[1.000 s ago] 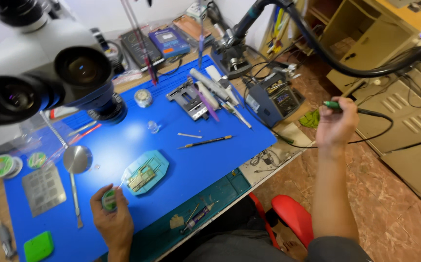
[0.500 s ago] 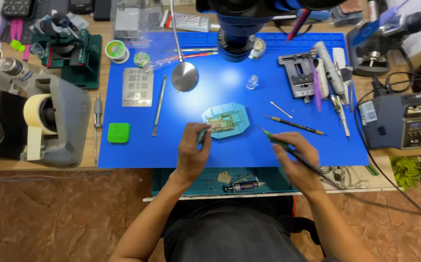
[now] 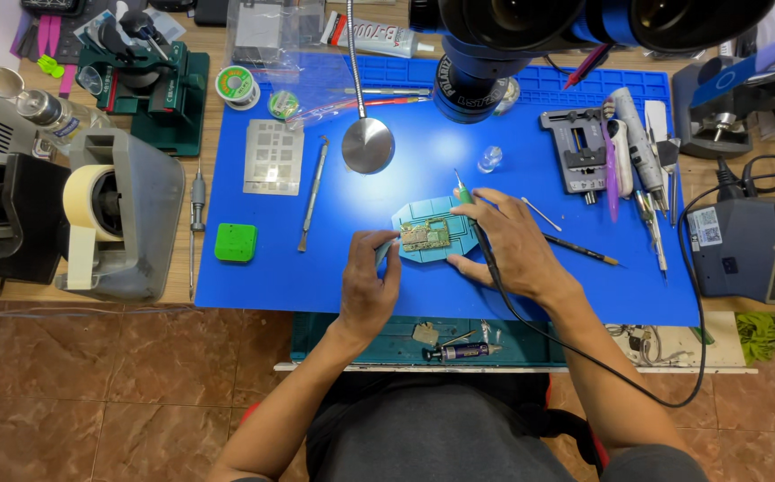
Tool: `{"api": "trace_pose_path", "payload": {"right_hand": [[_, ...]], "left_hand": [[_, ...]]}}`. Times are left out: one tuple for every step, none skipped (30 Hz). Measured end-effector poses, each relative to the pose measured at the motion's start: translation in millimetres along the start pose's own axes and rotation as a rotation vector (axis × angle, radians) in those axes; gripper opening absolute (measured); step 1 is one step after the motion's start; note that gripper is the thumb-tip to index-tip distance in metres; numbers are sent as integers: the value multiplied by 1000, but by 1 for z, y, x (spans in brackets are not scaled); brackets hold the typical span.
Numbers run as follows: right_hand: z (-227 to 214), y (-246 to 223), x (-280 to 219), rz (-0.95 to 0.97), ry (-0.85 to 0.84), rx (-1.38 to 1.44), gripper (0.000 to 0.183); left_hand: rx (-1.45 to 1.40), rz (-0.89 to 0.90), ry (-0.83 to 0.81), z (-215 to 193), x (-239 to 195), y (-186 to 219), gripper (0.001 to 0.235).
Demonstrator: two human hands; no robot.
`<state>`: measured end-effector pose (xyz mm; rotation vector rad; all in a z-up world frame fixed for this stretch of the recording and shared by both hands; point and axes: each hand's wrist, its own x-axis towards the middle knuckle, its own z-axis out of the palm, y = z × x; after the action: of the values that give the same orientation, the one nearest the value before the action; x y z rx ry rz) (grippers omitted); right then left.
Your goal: The person works on a small circuit board placed on a blue mat. They use a soldering iron to apply heat to specific points on the board, then switch to a hot air gun to reflow solder on the components. The workspace is organized with various tools and electronic parts visible.
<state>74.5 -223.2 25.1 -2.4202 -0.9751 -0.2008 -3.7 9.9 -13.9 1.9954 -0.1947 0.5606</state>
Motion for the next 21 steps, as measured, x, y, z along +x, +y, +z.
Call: {"api": "trace_pose_path", "payload": {"right_hand": [[6, 3, -1, 0, 0, 2, 62], [12, 7, -1, -7, 27, -21, 65], [18, 10, -1, -15, 54, -44, 68], [22, 9, -3, -16, 51, -42, 68], [26, 8, -4, -20, 104, -99, 69], [30, 7, -5, -24, 156, -157, 70], [32, 4, -7, -23, 152, -155, 70], [35, 0, -9, -9, 176, -152, 70], [37, -3, -11, 4, 200, -148, 70], [38, -3, -12, 5, 195, -146, 70], [39, -4, -13, -8, 226, -140, 72], [40, -4, -13, -22, 259, -134, 74], [39, -4, -15, -21, 256, -132, 74], [38, -4, -16, -53, 302, -84, 58], [37, -4, -17, -85, 347, -35, 43], [34, -8, -19, -84, 346, -34, 43], [32, -11, -21, -129, 384, 4, 40], [29, -15, -23, -172, 423, 41, 37], [32, -13, -27, -170, 421, 42, 37], [35, -12, -31, -164, 435, 79, 34], [37, -10, -36, -158, 450, 116, 31]], "left_hand": [[1, -1, -1, 0, -1, -3, 17], [18, 31, 13, 0, -2, -5, 20], [35, 62, 26, 1, -2, -8, 24], [36, 58, 27, 0, -1, -5, 24], [66, 92, 36, -1, 0, -3, 25], [95, 125, 45, -1, 1, 0, 26], [96, 120, 44, 0, 1, -1, 26], [115, 135, 43, 1, 0, -2, 27], [134, 150, 42, 2, 0, -3, 28], [134, 145, 40, 3, -1, -3, 28], [145, 159, 40, 3, -1, -3, 30], [157, 175, 39, 3, 0, -4, 32], [159, 172, 39, 3, 0, -3, 32], [154, 177, 37, 3, 1, -3, 32], [150, 182, 35, 3, 1, -3, 31], [151, 179, 35, 3, 1, -3, 31], [162, 185, 31, 3, 2, -3, 32], [173, 191, 26, 4, 2, -3, 33], [172, 189, 24, 4, 1, -3, 33], [174, 196, 24, 4, 1, -4, 34], [175, 204, 23, 5, 0, -4, 35]]}}
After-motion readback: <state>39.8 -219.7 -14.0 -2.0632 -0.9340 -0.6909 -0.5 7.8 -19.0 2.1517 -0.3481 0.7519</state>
